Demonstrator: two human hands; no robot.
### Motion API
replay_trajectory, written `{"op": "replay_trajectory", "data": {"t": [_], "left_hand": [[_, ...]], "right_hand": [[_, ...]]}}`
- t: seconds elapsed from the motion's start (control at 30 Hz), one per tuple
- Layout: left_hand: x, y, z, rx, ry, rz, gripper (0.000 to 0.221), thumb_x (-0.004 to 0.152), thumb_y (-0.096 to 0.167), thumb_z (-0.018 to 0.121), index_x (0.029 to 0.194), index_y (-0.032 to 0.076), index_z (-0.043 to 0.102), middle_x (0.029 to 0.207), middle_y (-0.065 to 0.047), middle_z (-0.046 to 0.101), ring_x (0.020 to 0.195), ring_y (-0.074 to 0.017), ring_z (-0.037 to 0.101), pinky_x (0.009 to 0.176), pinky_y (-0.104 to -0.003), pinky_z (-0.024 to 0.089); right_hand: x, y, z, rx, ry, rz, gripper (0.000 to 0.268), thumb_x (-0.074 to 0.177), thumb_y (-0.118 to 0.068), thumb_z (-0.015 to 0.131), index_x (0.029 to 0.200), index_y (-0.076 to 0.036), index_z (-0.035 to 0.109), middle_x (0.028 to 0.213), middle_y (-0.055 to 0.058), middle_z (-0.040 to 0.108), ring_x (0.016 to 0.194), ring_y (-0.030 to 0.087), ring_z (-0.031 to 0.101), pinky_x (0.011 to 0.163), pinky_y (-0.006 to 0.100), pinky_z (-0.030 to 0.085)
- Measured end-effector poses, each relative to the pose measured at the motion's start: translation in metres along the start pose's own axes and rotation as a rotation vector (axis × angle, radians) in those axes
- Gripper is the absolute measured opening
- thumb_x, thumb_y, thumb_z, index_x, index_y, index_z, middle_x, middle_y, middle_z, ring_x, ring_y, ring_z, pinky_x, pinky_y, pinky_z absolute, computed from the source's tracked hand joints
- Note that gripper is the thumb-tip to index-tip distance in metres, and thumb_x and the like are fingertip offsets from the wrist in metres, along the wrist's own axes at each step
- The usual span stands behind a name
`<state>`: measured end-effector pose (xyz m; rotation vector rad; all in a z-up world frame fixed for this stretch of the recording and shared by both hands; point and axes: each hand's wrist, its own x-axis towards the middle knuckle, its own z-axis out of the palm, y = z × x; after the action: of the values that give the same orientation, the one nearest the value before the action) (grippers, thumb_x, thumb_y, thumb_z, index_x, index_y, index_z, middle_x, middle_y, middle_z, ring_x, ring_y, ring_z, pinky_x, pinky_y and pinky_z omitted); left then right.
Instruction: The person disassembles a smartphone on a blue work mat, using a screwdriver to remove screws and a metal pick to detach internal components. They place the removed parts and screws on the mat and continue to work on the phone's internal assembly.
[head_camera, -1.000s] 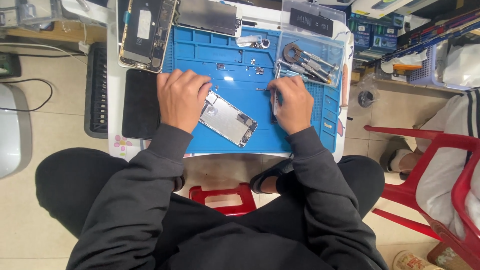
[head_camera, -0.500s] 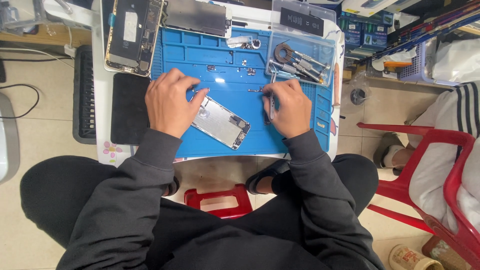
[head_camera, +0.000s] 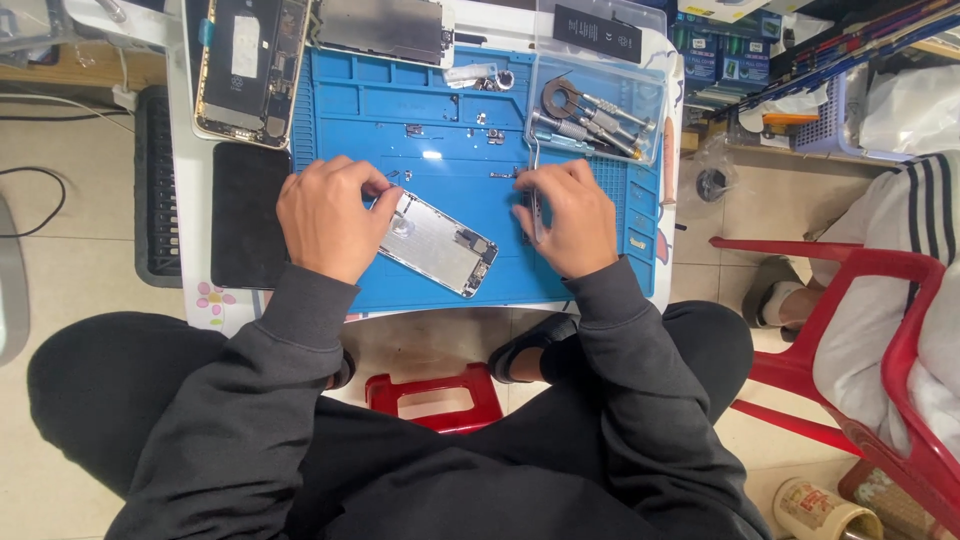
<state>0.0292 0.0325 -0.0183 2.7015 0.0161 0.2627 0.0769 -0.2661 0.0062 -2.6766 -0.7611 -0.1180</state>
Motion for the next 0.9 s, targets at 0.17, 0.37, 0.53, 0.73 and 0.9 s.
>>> {"op": "replay_trajectory", "data": {"t": [0.17, 0.37, 0.53, 0.73, 0.9], "left_hand": [[-0.002, 0.002, -0.003, -0.023, 0.007, -0.012, 0.011, 0.089, 0.023, 0.088, 0.098, 0.019, 0.082, 0.084, 0.001, 0.073, 0.081, -0.0243, 0.074, 0.077, -0.043, 0.057], [-0.001, 0.009, -0.007, 0.002, 0.153, -0.034, 0.011, 0.092, 0.017, 0.086, 0.102, 0.02, 0.083, 0.087, 0.001, 0.07, 0.083, -0.0249, 0.074, 0.073, -0.042, 0.06], [0.001, 0.002, 0.0, 0.106, 0.163, -0.034, 0.009, 0.093, 0.025, 0.087, 0.101, 0.025, 0.083, 0.091, 0.005, 0.068, 0.085, -0.0187, 0.074, 0.07, -0.037, 0.063], [0.002, 0.003, -0.001, 0.024, 0.103, -0.077, 0.009, 0.09, 0.021, 0.087, 0.098, 0.023, 0.084, 0.089, 0.002, 0.067, 0.08, -0.0241, 0.075, 0.066, -0.044, 0.064], [0.002, 0.003, -0.001, 0.029, 0.076, -0.053, 0.006, 0.094, 0.023, 0.085, 0.1, 0.021, 0.084, 0.091, 0.003, 0.065, 0.085, -0.0221, 0.075, 0.068, -0.039, 0.064]], "right_hand": [[0.004, -0.016, 0.022, 0.317, 0.123, -0.109, 0.013, 0.104, -0.014, 0.071, 0.112, -0.022, 0.078, 0.091, -0.003, 0.076, 0.09, 0.018, 0.064, 0.081, 0.03, 0.059], [0.011, -0.032, 0.057, 0.592, 0.204, -0.184, 0.026, 0.109, -0.02, 0.063, 0.131, -0.014, 0.076, 0.081, 0.004, 0.069, 0.071, 0.019, 0.055, 0.073, 0.033, 0.054], [0.021, -0.047, 0.06, 0.631, 0.224, -0.153, 0.027, 0.112, -0.013, 0.056, 0.132, -0.009, 0.074, 0.091, 0.012, 0.073, 0.075, 0.024, 0.065, 0.07, 0.037, 0.055], [0.027, -0.047, 0.067, 0.576, 0.195, -0.122, 0.015, 0.104, -0.014, 0.07, 0.115, -0.015, 0.079, 0.097, 0.005, 0.081, 0.087, 0.025, 0.077, 0.075, 0.036, 0.061], [0.033, -0.053, 0.064, 0.503, 0.198, -0.193, 0.013, 0.103, -0.011, 0.07, 0.111, -0.015, 0.08, 0.099, 0.004, 0.081, 0.085, 0.026, 0.077, 0.074, 0.037, 0.061]]}}
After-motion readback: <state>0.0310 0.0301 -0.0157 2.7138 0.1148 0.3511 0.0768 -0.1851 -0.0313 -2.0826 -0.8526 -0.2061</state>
